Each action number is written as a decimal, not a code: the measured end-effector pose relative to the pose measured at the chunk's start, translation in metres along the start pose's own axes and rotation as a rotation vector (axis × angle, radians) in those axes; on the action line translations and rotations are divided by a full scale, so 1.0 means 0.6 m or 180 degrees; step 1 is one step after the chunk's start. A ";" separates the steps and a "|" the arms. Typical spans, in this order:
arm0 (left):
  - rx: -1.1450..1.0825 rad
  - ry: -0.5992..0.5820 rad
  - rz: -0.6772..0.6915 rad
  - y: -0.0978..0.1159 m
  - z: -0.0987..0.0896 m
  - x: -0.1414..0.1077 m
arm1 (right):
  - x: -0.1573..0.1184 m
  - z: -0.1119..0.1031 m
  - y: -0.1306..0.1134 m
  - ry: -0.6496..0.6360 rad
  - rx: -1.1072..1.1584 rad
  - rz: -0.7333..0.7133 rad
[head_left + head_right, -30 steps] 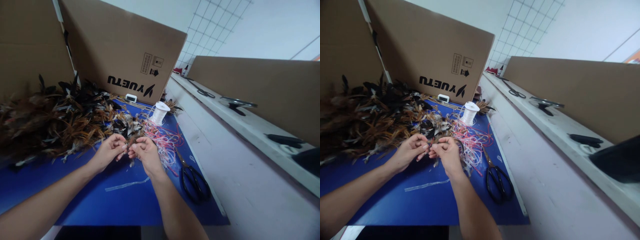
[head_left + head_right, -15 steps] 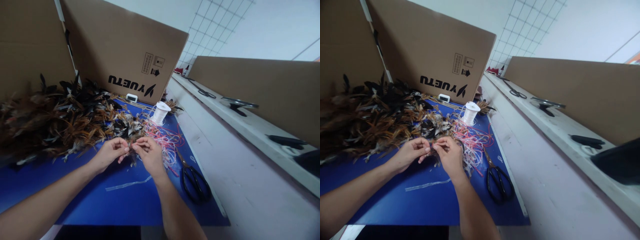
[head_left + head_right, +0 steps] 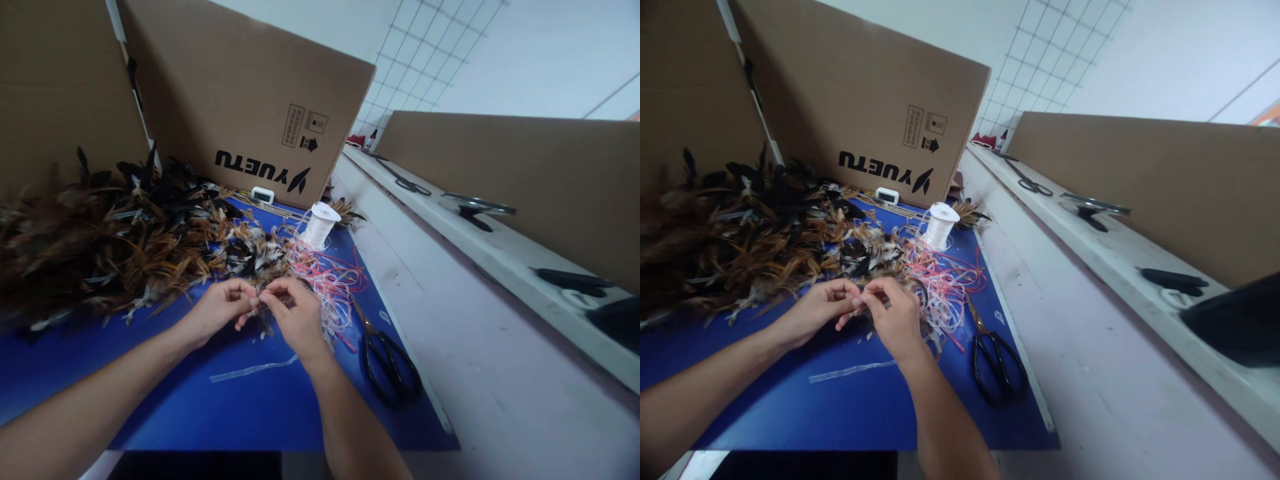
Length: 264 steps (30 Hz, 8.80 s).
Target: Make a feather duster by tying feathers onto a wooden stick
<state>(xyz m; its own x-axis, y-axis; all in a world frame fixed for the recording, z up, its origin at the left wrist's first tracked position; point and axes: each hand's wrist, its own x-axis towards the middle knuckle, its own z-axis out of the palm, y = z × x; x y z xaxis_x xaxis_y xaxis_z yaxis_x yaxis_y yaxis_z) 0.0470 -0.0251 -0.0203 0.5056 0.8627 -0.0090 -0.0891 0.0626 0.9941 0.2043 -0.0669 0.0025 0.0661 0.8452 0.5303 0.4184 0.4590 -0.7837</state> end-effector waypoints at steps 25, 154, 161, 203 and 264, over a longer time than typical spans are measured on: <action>0.0177 -0.0120 -0.0226 0.007 0.000 -0.004 | 0.000 0.001 0.003 -0.0087 -0.0074 0.0209; -0.0242 -0.0006 -0.0433 0.013 0.005 -0.003 | 0.003 0.019 0.016 -0.0662 0.1508 0.1670; -0.0211 0.0203 -0.0552 0.012 0.003 -0.003 | -0.003 0.012 0.007 -0.0999 0.0809 0.0939; -0.0686 0.0240 -0.0862 0.017 -0.007 -0.003 | 0.001 -0.001 0.008 -0.1414 0.0575 0.0636; -0.0046 0.0239 -0.0512 -0.001 -0.026 0.010 | 0.004 0.022 0.046 -0.0730 0.1097 0.1851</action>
<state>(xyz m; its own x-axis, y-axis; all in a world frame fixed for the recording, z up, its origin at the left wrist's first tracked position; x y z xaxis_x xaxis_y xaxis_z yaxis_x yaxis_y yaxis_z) 0.0369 -0.0122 -0.0225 0.4488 0.8760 -0.1766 -0.0248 0.2097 0.9774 0.2038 -0.0483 -0.0220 -0.0163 0.9983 -0.0564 0.0606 -0.0553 -0.9966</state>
